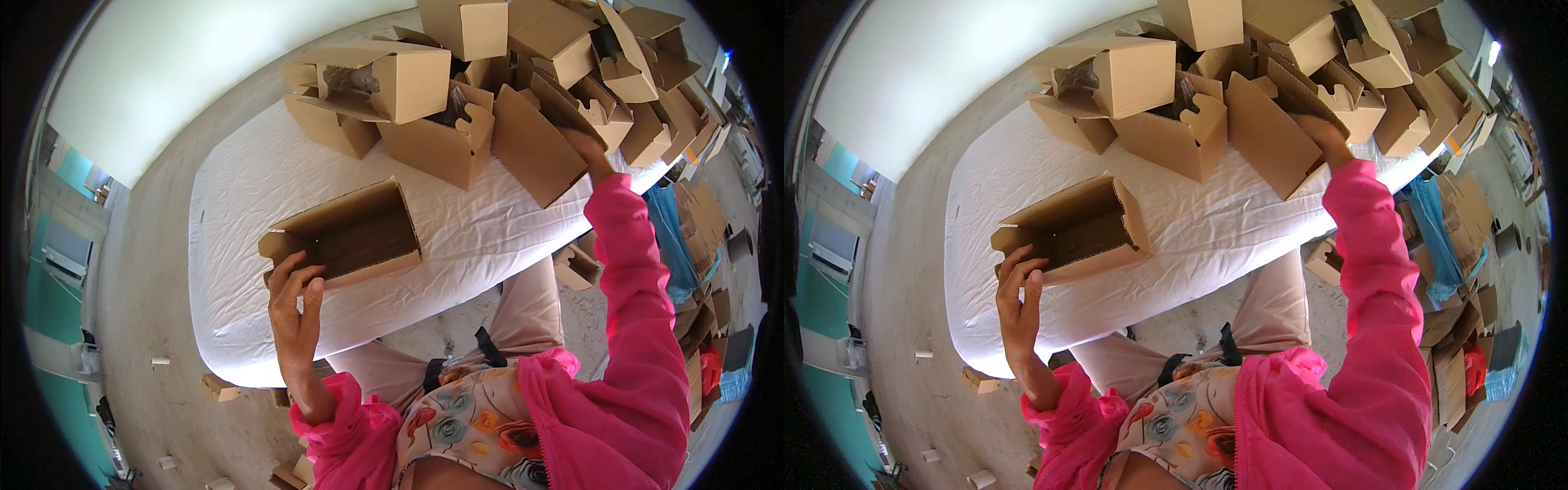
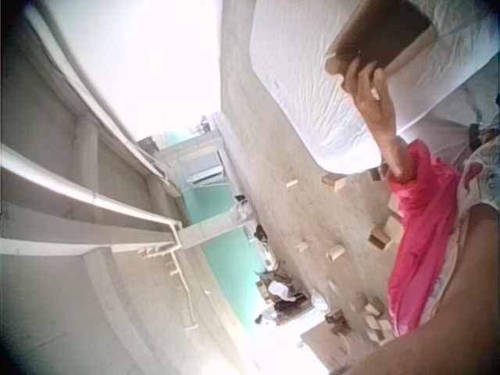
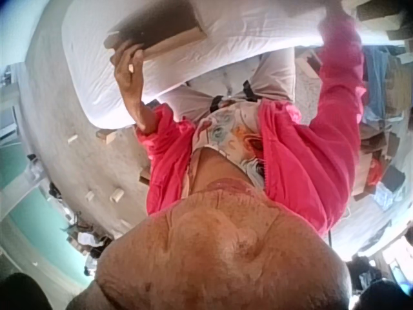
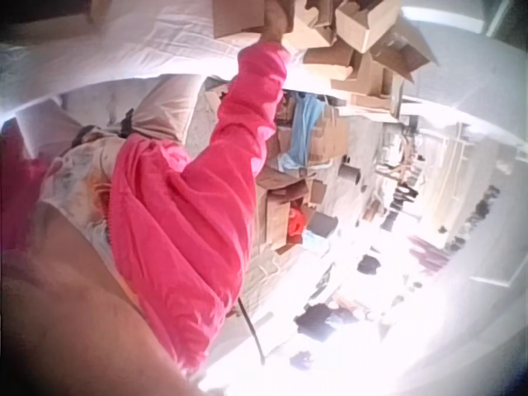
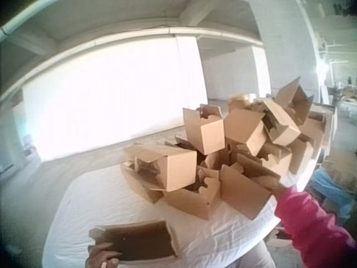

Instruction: The person puts white bottles into plastic bags and then places the bagged bottles into small cardboard boxes. They pick up boxes from a stack, insert the bagged bottles, and set the filled boxes aside on the table.

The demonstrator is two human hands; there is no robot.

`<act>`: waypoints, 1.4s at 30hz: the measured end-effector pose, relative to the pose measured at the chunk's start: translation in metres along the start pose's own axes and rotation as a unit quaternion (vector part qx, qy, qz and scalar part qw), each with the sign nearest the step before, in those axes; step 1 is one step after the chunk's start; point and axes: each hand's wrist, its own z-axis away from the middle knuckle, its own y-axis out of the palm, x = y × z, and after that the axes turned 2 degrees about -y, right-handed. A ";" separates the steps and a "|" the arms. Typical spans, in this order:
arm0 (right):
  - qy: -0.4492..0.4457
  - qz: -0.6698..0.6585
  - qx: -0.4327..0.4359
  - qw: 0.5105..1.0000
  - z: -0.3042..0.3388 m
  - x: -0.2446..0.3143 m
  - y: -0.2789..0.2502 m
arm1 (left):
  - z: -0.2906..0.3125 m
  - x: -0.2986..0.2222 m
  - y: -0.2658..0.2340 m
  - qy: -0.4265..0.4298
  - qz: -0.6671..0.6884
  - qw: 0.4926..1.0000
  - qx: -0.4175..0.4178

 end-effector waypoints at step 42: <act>-0.199 0.373 -0.078 0.903 0.052 0.175 0.036 | -0.013 0.002 0.019 0.067 -0.058 0.994 -0.067</act>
